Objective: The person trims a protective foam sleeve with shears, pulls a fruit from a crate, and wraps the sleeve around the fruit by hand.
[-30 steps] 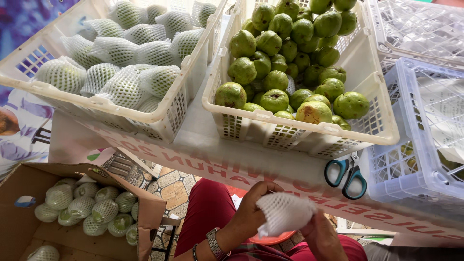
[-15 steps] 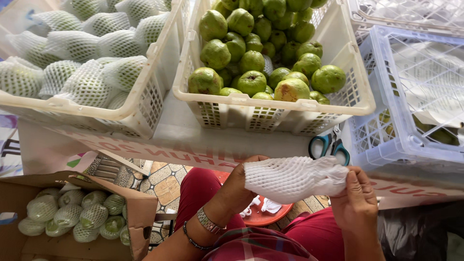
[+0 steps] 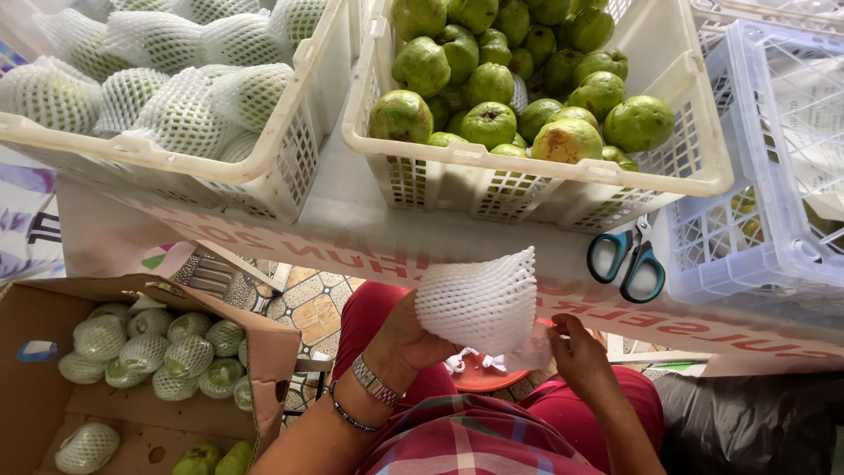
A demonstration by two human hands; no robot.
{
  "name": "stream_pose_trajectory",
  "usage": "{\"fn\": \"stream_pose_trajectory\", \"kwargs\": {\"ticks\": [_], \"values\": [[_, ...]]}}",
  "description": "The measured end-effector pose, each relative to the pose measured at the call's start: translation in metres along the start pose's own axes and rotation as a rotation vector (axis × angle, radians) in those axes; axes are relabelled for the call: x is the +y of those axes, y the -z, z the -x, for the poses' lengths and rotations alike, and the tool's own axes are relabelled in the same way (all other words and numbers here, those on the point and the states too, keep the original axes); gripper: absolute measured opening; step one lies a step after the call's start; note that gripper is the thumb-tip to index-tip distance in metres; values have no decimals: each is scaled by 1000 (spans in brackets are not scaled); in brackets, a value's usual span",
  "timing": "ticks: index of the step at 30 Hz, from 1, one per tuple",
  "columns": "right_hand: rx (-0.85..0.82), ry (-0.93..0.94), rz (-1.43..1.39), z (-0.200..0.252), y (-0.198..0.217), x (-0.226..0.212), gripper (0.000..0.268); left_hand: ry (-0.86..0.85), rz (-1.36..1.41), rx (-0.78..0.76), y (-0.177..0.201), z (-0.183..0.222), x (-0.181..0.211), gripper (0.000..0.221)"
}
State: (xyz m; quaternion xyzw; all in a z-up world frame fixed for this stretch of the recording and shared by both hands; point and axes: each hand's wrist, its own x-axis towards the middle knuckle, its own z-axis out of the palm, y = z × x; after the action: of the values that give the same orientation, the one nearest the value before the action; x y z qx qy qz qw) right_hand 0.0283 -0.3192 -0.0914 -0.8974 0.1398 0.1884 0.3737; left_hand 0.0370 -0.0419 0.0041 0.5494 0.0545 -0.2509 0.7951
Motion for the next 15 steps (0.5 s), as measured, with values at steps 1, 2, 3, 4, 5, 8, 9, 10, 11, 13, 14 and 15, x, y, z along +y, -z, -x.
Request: {"fn": "stream_pose_trajectory", "kwargs": {"ticks": [1,2,3,4,5,8,9,10,11,13,14,15], "values": [[3,5,2,7,7,-8,46,-6,0,-1,1,3,-1,20],[-36,86,23,15,14,-17,54,8,13,-4,1,6,-2,20],[-67,167,45,22,22,-26,62,21,25,-14,2,7,-2,20],[-57,170,47,35,45,-43,62,13,24,-21,4,9,-2,20],[-149,381,11,49,68,-59,52,26,34,-32,6,11,-3,20],[-167,735,-22,81,136,-112,43,40,54,-63,16,19,-6,19],[-103,871,-23,92,159,-129,44,54,67,-75,20,21,-9,19],[-94,872,-15,85,173,-148,44,47,68,-84,23,22,-10,19],[74,977,81,77,188,-167,34,59,80,-98,27,21,-11,19],[253,1081,185,44,214,-204,25,60,90,-117,39,22,-15,19],[334,1011,323,20,225,-221,24,75,-55,-159,47,22,-19,34],[413,932,457,-5,236,-238,22,92,-201,-198,56,24,-24,50]]}}
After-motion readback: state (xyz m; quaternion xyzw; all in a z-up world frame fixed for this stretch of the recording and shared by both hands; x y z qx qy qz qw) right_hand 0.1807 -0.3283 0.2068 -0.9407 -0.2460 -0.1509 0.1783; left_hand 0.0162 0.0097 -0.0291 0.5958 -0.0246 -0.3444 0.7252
